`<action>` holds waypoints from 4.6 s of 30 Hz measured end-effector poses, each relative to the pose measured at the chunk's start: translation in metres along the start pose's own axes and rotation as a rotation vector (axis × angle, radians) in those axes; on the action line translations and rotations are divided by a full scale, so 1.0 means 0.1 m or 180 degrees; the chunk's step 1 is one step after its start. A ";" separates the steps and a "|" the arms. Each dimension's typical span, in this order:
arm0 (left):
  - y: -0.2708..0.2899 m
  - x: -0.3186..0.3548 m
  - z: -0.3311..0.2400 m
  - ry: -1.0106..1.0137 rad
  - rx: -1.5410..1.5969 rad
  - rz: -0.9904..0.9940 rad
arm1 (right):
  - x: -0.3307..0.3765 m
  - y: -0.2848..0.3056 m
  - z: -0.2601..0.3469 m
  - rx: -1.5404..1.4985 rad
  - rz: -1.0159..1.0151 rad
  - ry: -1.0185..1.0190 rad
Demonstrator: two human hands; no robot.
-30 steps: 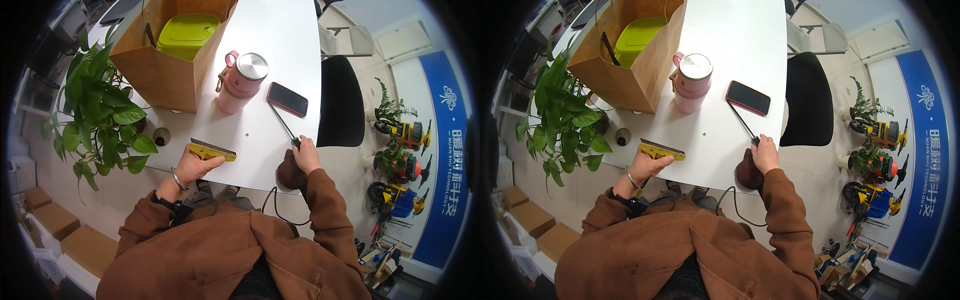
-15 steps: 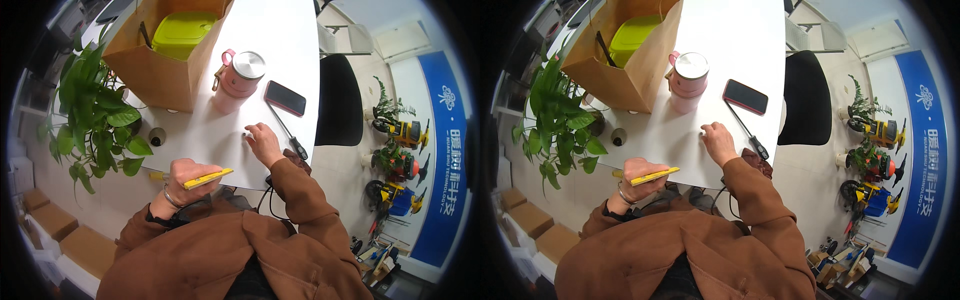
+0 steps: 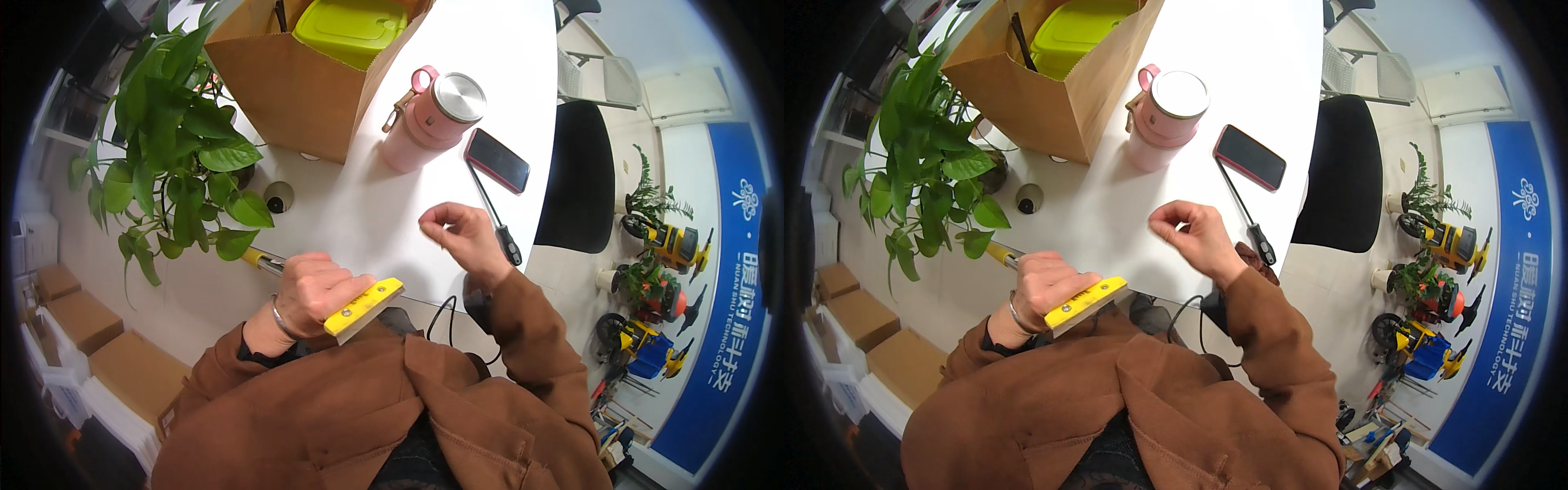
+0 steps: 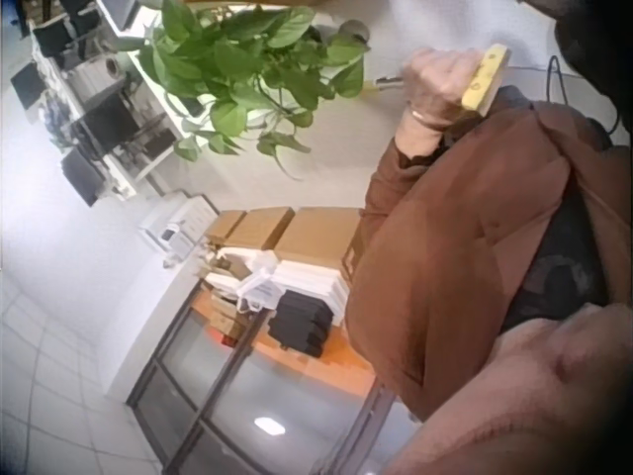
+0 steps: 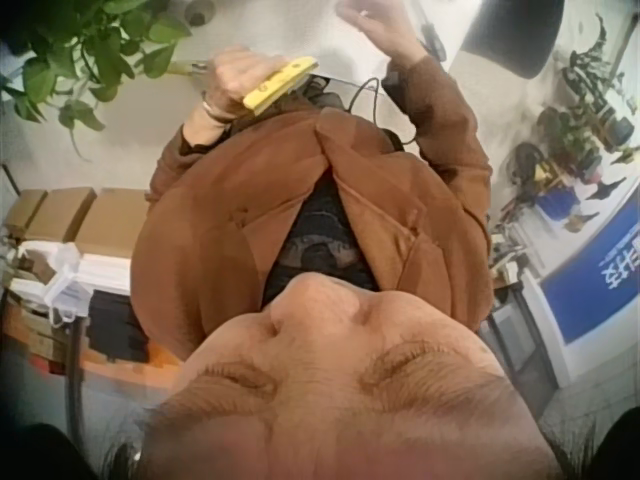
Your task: The person assembles a yellow handheld tool by inserting a metal rod into its head and tightening it with a screwdriver. They repeatedly adjust the rod and re-tighten the screw while holding the tool over a white desk.
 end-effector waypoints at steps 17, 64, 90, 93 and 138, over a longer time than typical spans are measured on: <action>-0.07 -0.14 -0.20 -0.0208 -0.0557 0.0163 | 0.31 -0.13 0.69 0.0160 0.1406 0.0015; -0.17 -0.13 -0.30 -0.0249 -0.0442 -0.0042 | 0.38 -0.04 0.76 0.0226 0.1392 -0.0476; -0.17 -0.16 -0.33 -0.0386 -0.0478 -0.0052 | 0.42 -0.09 0.77 0.0462 0.1414 -0.0482; -0.18 -0.16 -0.33 -0.0380 -0.0458 -0.0143 | 0.43 -0.09 0.77 0.0279 0.1446 -0.0573; -0.27 -0.27 0.21 0.2386 0.3653 0.0010 | 1.31 0.76 -1.21 0.2590 -0.0891 -0.2296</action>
Point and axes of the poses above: each hand's wrist, its own x-axis away from the middle knuckle, its own y-axis out of the back of the hand, z = x × y, the point moved 1 cm from there along -x, towards the middle knuckle, and after that the axes turned 13 degrees about z, right-handed, at the moved point
